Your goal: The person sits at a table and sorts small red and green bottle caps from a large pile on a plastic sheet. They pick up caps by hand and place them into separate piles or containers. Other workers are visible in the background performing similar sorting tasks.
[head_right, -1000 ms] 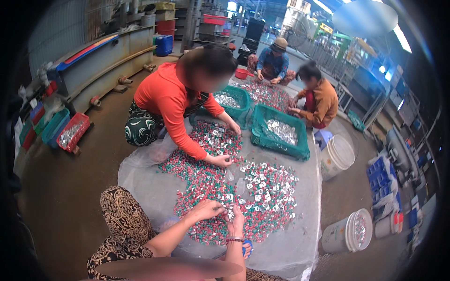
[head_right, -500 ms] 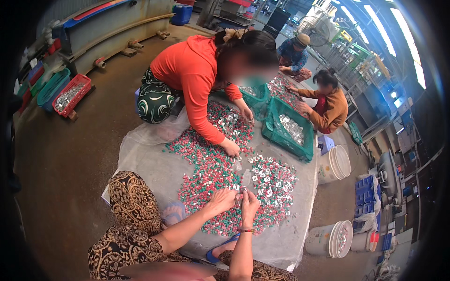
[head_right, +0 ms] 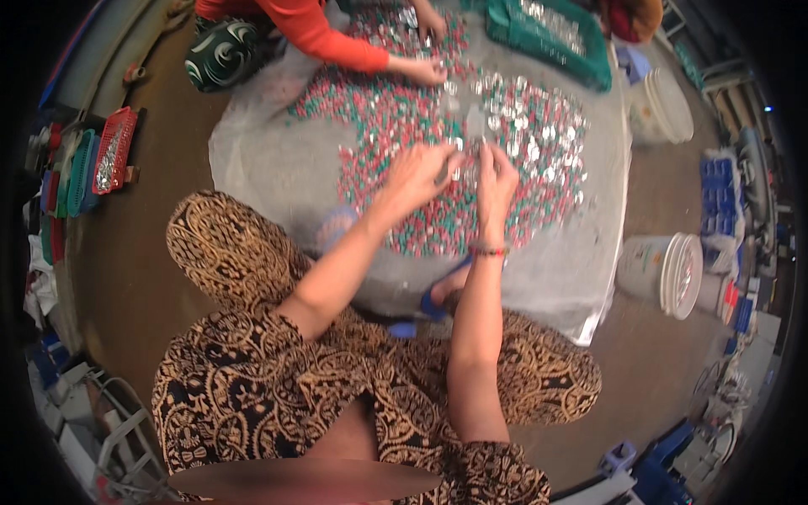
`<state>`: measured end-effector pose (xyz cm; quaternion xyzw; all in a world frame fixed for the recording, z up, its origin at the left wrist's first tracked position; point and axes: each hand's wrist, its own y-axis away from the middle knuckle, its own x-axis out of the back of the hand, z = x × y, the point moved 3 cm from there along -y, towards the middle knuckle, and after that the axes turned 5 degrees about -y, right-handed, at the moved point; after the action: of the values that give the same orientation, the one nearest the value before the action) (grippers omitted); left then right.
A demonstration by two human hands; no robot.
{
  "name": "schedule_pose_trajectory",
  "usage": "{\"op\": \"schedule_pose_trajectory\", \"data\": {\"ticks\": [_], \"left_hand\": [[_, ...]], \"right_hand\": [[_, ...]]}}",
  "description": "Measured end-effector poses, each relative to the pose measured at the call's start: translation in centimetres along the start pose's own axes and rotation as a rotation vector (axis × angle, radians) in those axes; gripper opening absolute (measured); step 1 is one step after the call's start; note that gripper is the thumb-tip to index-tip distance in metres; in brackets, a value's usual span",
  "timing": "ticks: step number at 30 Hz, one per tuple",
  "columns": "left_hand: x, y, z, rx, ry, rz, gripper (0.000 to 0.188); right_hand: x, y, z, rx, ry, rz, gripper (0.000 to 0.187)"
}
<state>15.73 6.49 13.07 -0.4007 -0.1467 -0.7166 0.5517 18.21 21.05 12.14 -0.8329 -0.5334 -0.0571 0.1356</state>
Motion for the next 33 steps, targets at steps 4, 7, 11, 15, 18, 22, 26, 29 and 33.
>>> {"op": "schedule_pose_trajectory", "data": {"ticks": [4,7,11,15,18,22,26,29,33], "left_hand": [[0.5,0.1,0.8,-0.029,-0.013,-0.070,0.023],[1.0,0.2,1.3,-0.023,-0.072,-0.094,0.023],[0.5,0.7,1.5,0.027,-0.194,-0.121,0.024],[0.0,0.9,0.8,0.045,-0.159,-0.119,0.025],[-0.2,0.7,0.0,0.046,-0.100,-0.124,0.027],[-0.5,-0.1,-1.1,-0.033,0.290,-0.161,0.030],[-1.3,0.0,-2.7,0.127,0.749,-0.362,0.033],[-1.5,0.5,-4.4,0.450,1.274,-0.702,0.025],[-1.4,0.1,-6.2,0.477,1.080,-0.631,0.028]], "right_hand": [[0.2,0.5,0.2,-0.060,-0.068,0.029,0.031],[0.0,0.5,0.3,-0.069,0.109,-0.013,0.023],[-0.9,1.0,0.2,0.211,0.318,-0.030,0.020],[-1.5,1.5,0.7,0.230,0.366,-0.015,0.019],[-1.2,1.5,1.2,0.125,0.298,-0.008,0.019],[-0.9,1.2,2.9,-0.170,-0.439,0.071,0.021],[-1.7,1.5,5.6,-0.367,-0.736,0.016,0.020],[-1.5,2.1,8.0,-0.610,-1.142,0.062,0.015],[-0.3,2.3,9.8,-0.644,-0.906,0.093,0.015]]}}
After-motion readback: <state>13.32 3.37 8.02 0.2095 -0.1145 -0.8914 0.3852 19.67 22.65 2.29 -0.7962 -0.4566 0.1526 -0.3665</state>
